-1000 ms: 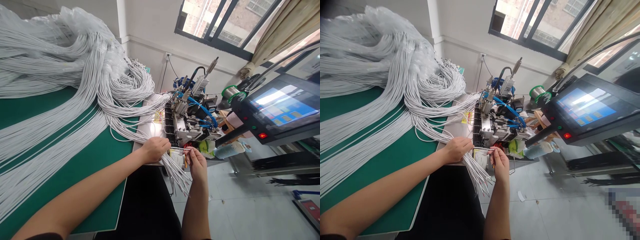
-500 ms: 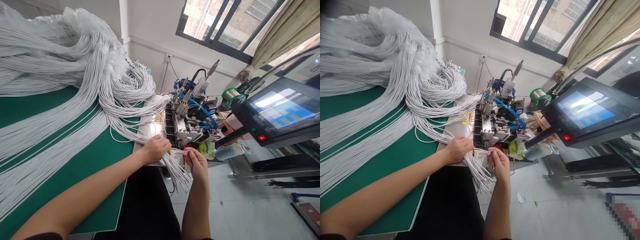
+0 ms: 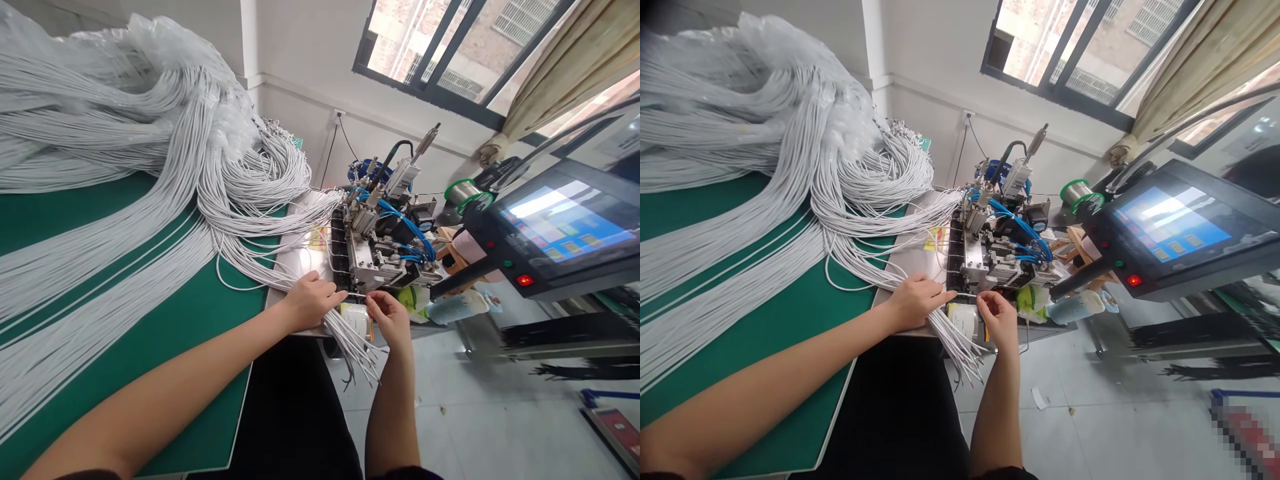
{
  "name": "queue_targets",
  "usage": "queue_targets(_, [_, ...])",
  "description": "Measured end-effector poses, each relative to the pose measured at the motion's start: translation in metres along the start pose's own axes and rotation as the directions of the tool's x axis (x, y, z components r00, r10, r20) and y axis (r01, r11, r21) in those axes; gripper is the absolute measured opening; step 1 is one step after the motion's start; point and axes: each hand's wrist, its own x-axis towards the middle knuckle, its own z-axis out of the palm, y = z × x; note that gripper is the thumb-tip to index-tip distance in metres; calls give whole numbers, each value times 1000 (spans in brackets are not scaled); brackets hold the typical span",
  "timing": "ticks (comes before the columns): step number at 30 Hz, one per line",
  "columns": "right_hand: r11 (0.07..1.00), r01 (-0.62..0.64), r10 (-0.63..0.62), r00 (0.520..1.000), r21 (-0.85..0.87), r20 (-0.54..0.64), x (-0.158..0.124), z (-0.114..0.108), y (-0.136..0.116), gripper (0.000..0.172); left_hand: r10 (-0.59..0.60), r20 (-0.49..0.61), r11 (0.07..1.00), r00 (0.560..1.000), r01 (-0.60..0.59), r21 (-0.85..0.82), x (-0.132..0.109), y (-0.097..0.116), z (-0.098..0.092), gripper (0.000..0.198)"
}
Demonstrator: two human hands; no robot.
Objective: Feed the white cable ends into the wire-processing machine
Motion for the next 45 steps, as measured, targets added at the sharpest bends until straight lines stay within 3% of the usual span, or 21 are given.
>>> queue_targets(6, [990, 87, -82, 995, -108, 49, 13, 5, 4, 26, -76, 15, 997, 997, 76, 16, -1, 2, 2, 34])
queue_targets(10, [995, 87, -83, 992, -40, 93, 20, 11, 9, 27, -125, 62, 992, 990, 126, -4, -2, 2, 3, 37])
queue_targets(19, [953, -159, 136, 985, 256, 103, 22, 20, 27, 31, -114, 37, 993, 993, 115, -16, 0, 1, -2, 32])
queue_targets(23, [936, -187, 168, 982, 297, 89, 18, 21, 29, 33, -134, 27, 991, 991, 135, -25, 0, 1, -2, 28])
queue_targets(28, [952, -192, 171, 979, 236, 108, 3, -2, 24, 36, -134, 13, 989, 991, 135, -56, -2, 0, 1, 29])
queue_targets(31, [975, -185, 160, 968, 121, 191, -16, -27, 20, 37, -132, -11, 989, 991, 131, -63, -3, 0, 1, 40])
queue_targets(33, [983, -185, 174, 939, 8, 296, -32, -43, 18, 37, -104, -16, 992, 994, 102, -68, -3, 0, 0, 44])
queue_targets(36, [971, -219, 239, 858, -97, 455, -53, -62, 18, 33, -51, -50, 997, 997, 48, -56, -3, 0, -2, 39])
queue_targets(38, [965, -240, 261, 827, -108, 498, -64, -69, 20, 28, 2, -98, 999, 995, -6, -34, -2, -1, -4, 32])
queue_targets(40, [968, -243, 244, 855, -61, 459, -71, -73, 25, 26, 101, -144, 994, 984, -104, -15, 0, -1, -6, 28])
queue_targets(43, [976, -206, 176, 935, 67, 307, -74, -75, 31, 27, 271, -185, 962, 945, -274, 11, 1, 1, -13, 26])
queue_targets(45, [976, -175, 146, 967, 131, 209, -72, -72, 31, 28, 308, -207, 951, 928, -308, 34, 2, 4, -17, 29])
